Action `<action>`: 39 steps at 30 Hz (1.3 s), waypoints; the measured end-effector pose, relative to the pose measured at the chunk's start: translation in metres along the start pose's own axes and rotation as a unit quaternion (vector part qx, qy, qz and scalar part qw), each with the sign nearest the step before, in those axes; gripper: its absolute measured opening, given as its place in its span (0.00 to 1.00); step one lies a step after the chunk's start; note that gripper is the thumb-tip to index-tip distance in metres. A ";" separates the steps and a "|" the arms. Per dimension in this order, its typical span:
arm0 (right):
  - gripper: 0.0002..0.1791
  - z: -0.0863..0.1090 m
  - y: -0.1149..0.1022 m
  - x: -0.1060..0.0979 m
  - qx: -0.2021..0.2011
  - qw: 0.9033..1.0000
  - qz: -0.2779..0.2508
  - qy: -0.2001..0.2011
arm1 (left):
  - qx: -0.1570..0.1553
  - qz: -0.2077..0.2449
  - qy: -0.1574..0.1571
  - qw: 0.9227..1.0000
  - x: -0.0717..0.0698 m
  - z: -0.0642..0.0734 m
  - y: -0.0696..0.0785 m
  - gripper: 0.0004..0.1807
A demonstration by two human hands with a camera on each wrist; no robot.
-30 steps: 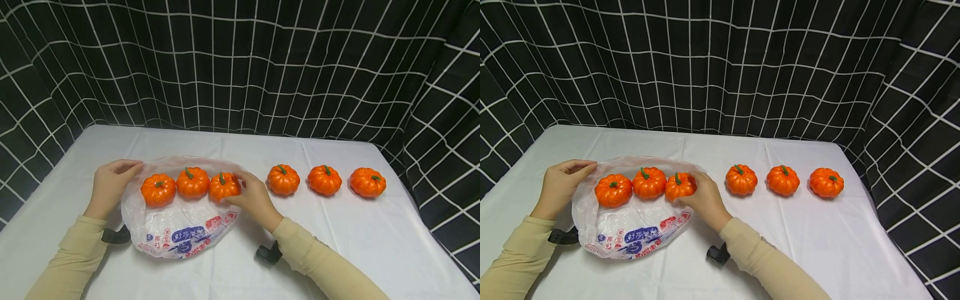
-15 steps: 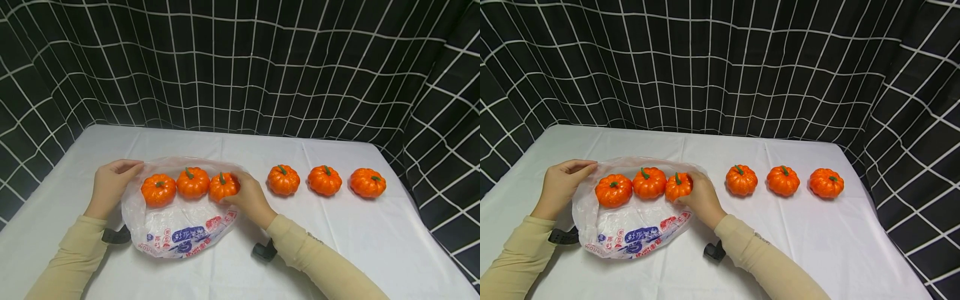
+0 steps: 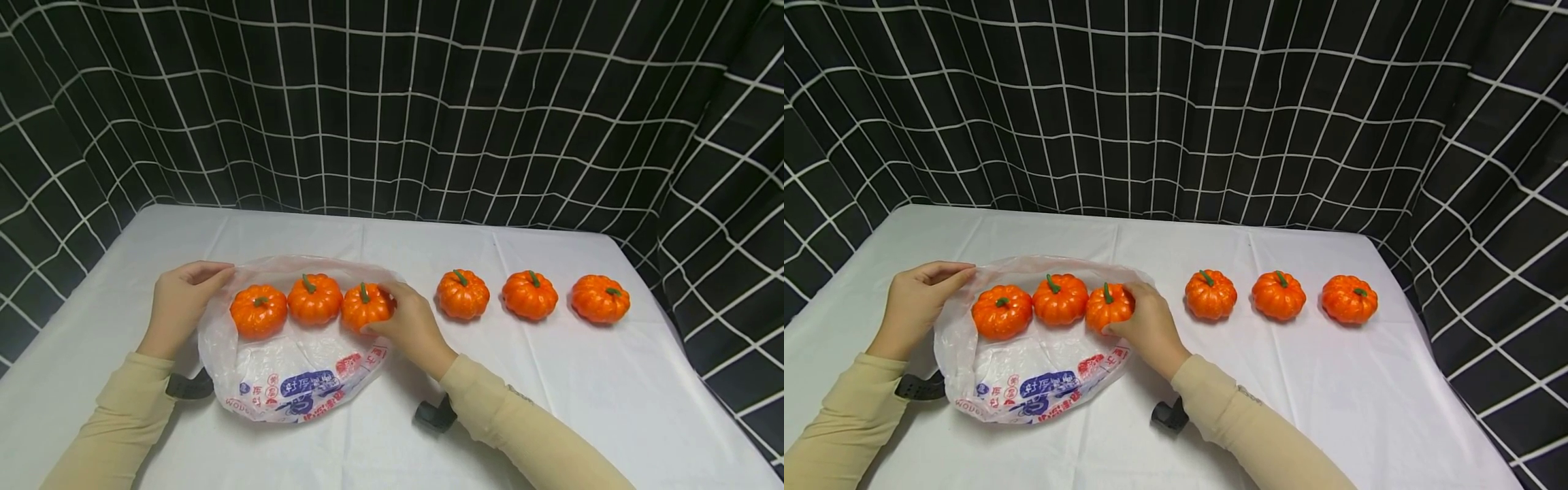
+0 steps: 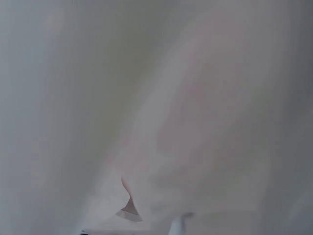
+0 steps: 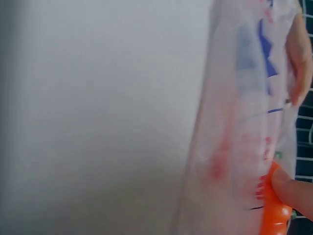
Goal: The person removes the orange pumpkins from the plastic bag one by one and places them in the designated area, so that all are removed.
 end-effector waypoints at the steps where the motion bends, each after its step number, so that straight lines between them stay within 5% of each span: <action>1: 0.39 0.002 -0.001 -0.002 -0.001 1.000 -0.006 0.001 | -0.001 0.000 0.000 1.000 0.000 0.000 0.000 0.26; 17: 0.36 0.039 0.002 -0.044 0.003 0.995 -0.097 0.027 | -0.002 -0.001 -0.002 1.000 0.000 0.003 0.002 0.27; 39: 0.41 0.103 0.042 -0.095 0.050 0.993 -0.085 0.062 | -0.002 -0.003 -0.002 1.000 0.001 0.002 0.001 0.26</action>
Point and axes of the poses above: each hand's wrist, its own z-axis away from the middle knuckle, its own x-axis out of the palm, y = z × x, the point moved 8 cm from there along -z, towards the middle knuckle, and after that the axes turned 5 degrees about -x, right-handed, at the moved point
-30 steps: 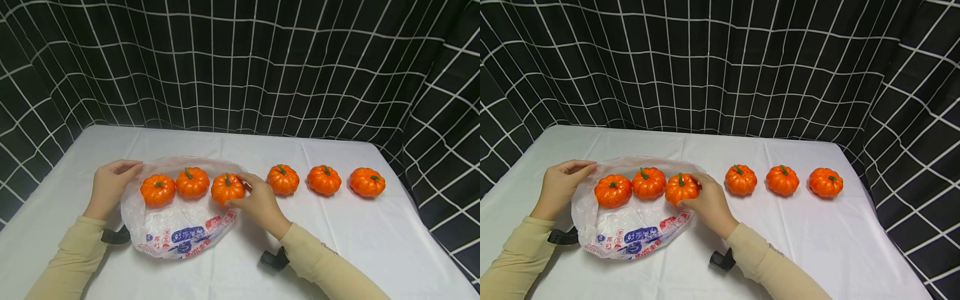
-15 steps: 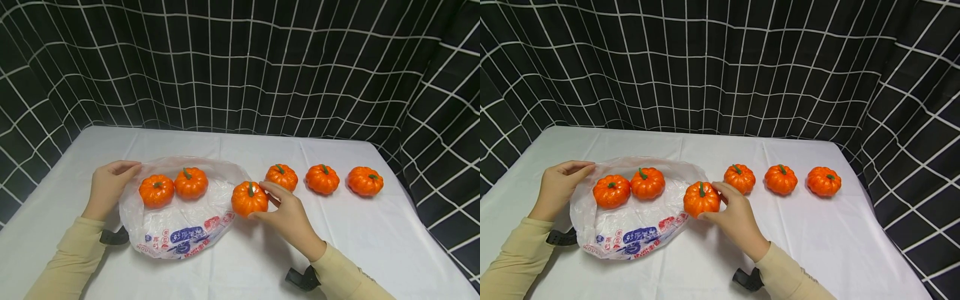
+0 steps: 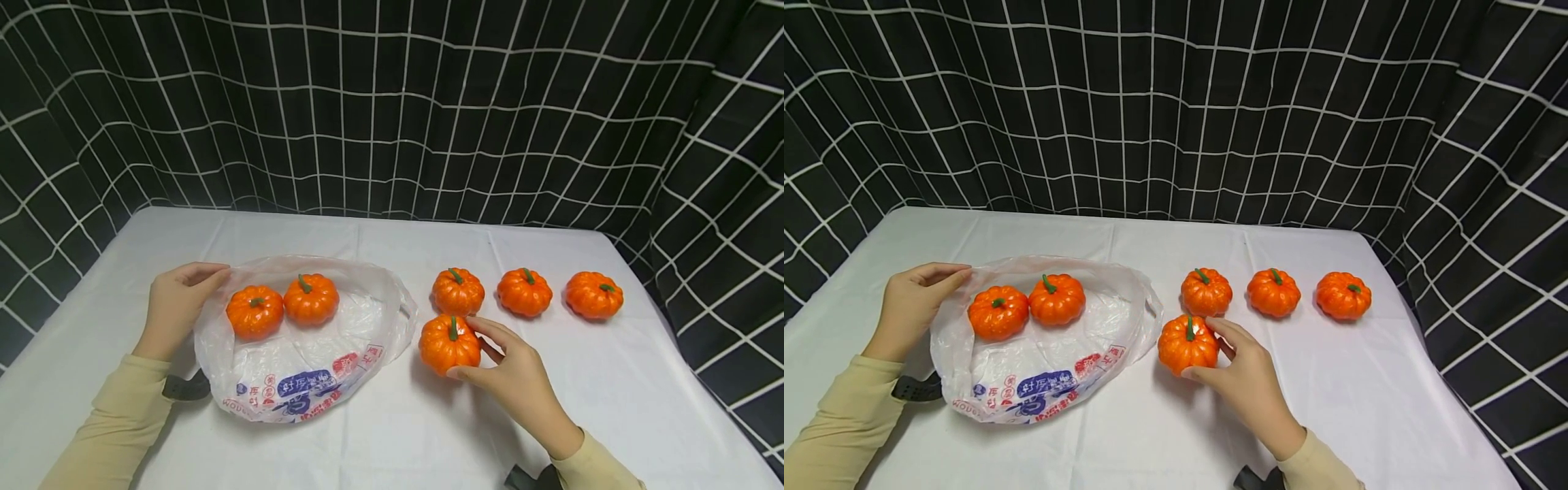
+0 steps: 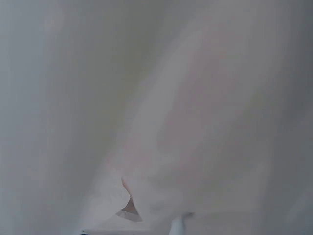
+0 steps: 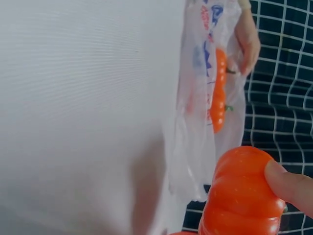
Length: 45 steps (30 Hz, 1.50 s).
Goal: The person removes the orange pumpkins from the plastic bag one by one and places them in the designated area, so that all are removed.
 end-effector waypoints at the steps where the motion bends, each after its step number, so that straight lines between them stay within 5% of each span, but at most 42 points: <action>1: 0.41 0.001 0.002 -0.001 0.004 1.000 0.001 0.000 | -0.001 0.000 0.000 1.000 0.000 0.000 -0.001 0.26; 19: 0.44 0.014 0.039 -0.013 0.088 0.996 0.016 -0.009 | 0.002 0.000 0.007 1.000 -0.001 0.000 0.001 0.26; 45: 0.45 0.012 0.055 -0.011 0.116 0.993 0.018 -0.031 | 0.000 -0.001 0.003 1.000 0.000 -0.003 -0.003 0.26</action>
Point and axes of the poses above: each hand's wrist, its own z-axis away from the middle knuckle, its own x-axis out of the palm, y = z × x, the point moved 8 cm from there along -z, towards the middle knuckle, and after that the axes turned 5 degrees about -x, right-handed, at the moved point
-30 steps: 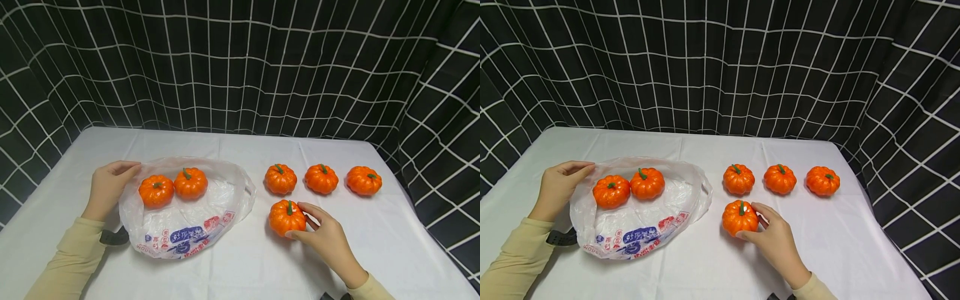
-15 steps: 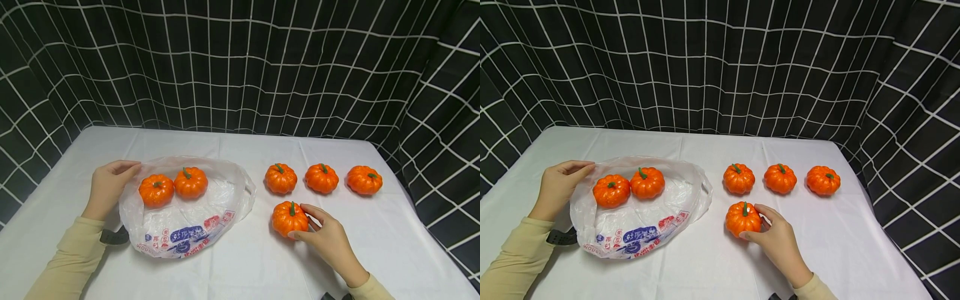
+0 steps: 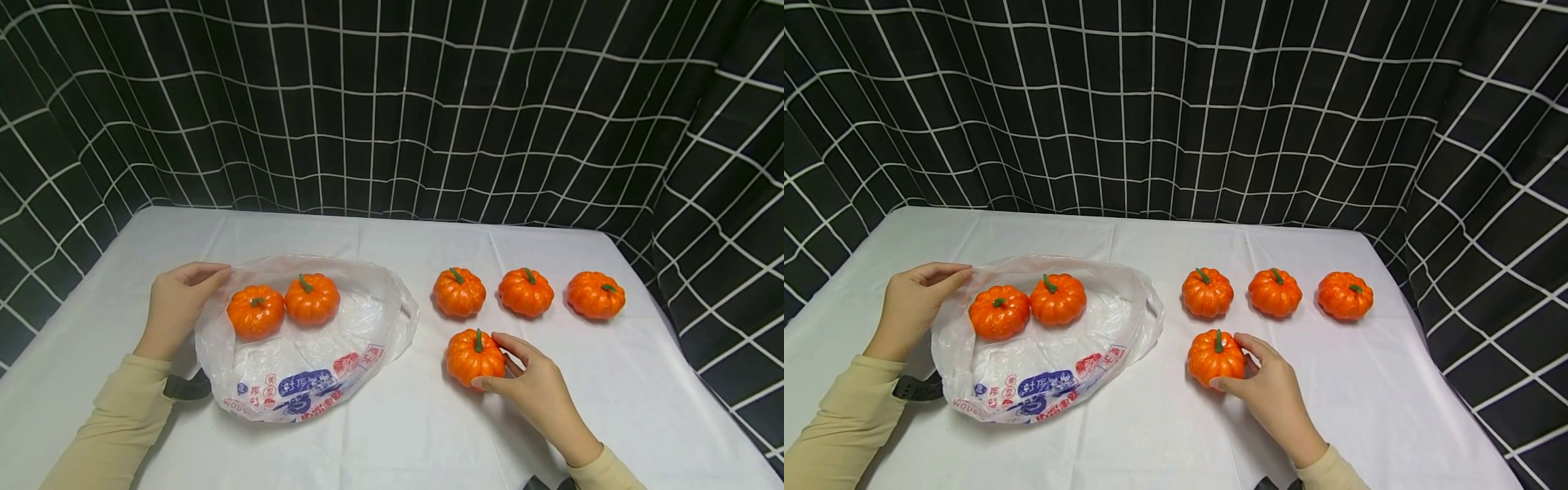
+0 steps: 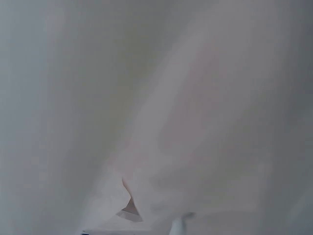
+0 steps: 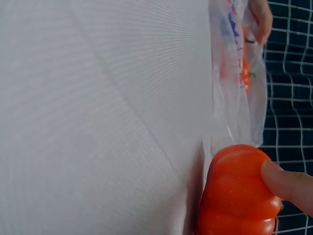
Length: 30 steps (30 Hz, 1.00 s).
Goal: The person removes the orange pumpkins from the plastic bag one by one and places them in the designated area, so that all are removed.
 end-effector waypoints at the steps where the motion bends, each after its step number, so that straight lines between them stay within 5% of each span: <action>1: 0.46 0.000 0.000 0.000 0.002 1.000 -0.001 -0.001 | 0.000 0.000 -0.001 1.000 0.000 0.000 0.000 0.26; 26: 0.45 -0.001 0.000 0.001 0.002 1.000 -0.023 -0.012 | -0.001 0.003 0.002 1.000 -0.001 0.002 0.002 0.26; 30: 0.43 -0.001 -0.010 -0.003 -0.030 0.999 -0.015 0.005 | -0.001 0.003 0.000 1.000 -0.001 0.002 0.002 0.26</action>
Point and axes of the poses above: each hand's wrist, its own z-axis away from the middle knuckle, its own x-axis out of the palm, y = z × x, the point moved 8 cm from there along -z, towards the middle knuckle, and after that the axes turned 5 degrees about -x, right-handed, at the moved point
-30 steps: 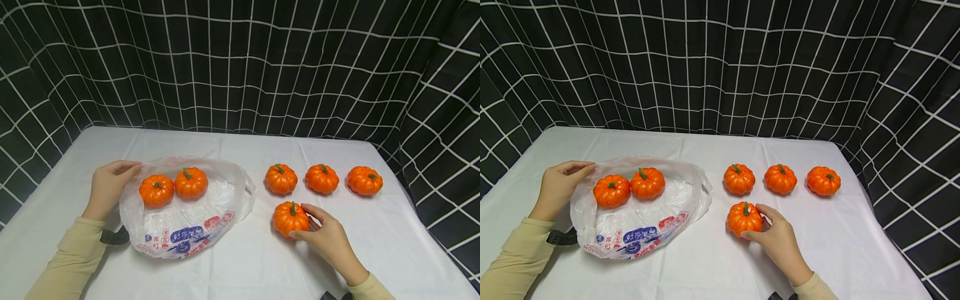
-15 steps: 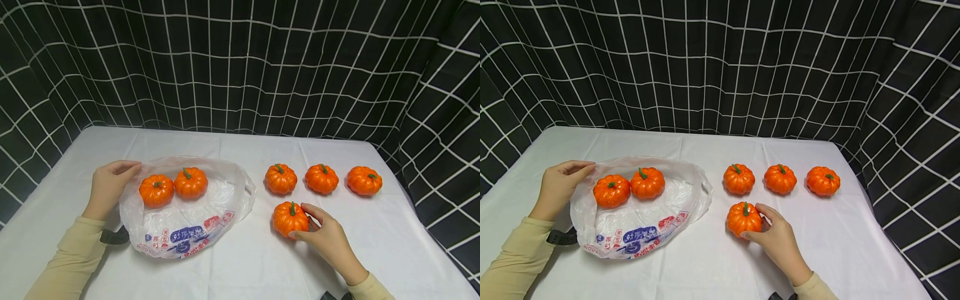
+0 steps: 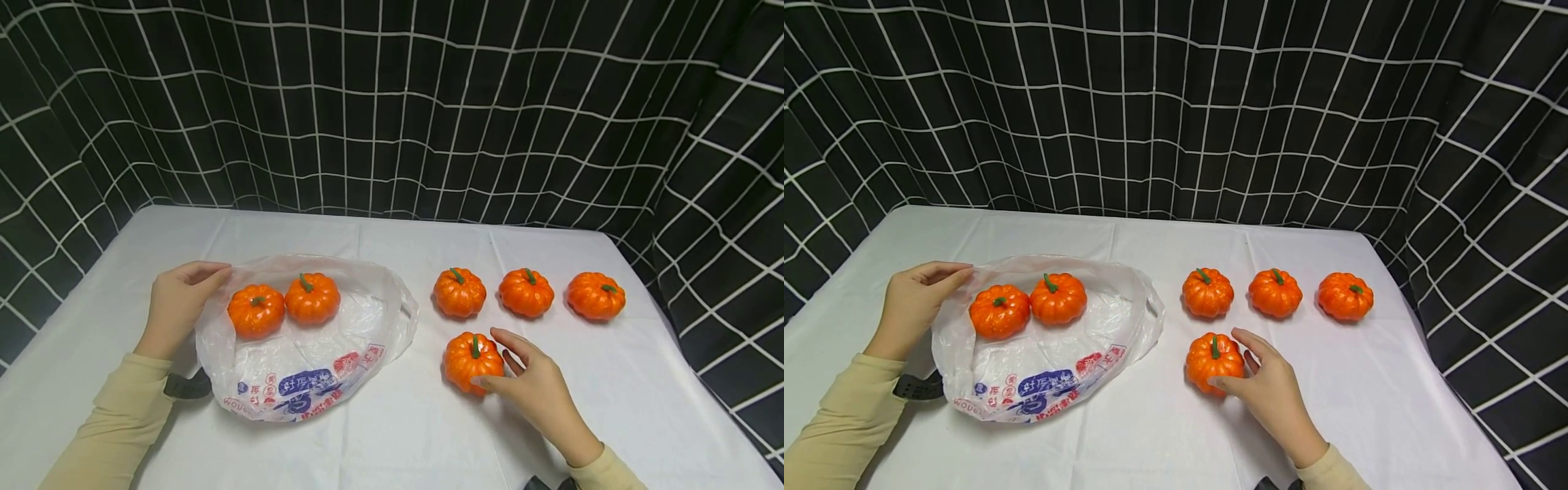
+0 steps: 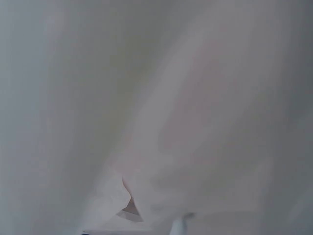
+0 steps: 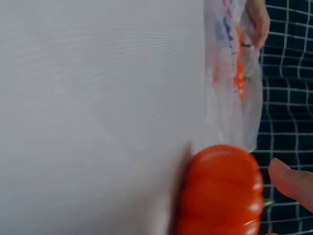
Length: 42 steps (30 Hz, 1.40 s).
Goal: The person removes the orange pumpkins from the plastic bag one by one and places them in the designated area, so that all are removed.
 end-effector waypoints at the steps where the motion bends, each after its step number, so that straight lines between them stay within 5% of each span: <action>1: 0.43 0.000 -0.005 -0.001 -0.013 1.000 0.001 0.008 | 0.000 0.000 -0.001 1.000 0.000 0.000 0.000 0.26; 8: 0.38 -0.005 -0.044 0.002 -0.079 0.995 -0.032 0.046 | -0.006 0.003 -0.004 1.000 0.000 0.000 -0.001 0.27; 20: 0.37 -0.031 -0.092 0.056 -0.128 0.987 -0.094 0.003 | -0.002 0.010 -0.006 1.000 0.003 -0.002 -0.001 0.27; 27: 0.37 -0.053 -0.115 0.091 -0.157 0.984 -0.073 -0.029 | -0.006 0.006 -0.002 1.000 0.001 0.000 -0.001 0.26; 42: 0.40 -0.079 -0.123 0.140 -0.159 0.983 -0.061 -0.062 | 0.002 0.011 -0.001 1.000 0.000 -0.001 0.000 0.26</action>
Point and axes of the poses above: each hand's wrist, its own z-axis away from the middle knuckle, its own x-axis out of the palm, y = z × x, the point moved 8 cm from there along -z, towards the middle knuckle, and after that the axes turned 5 degrees about -x, right-handed, at the moved point
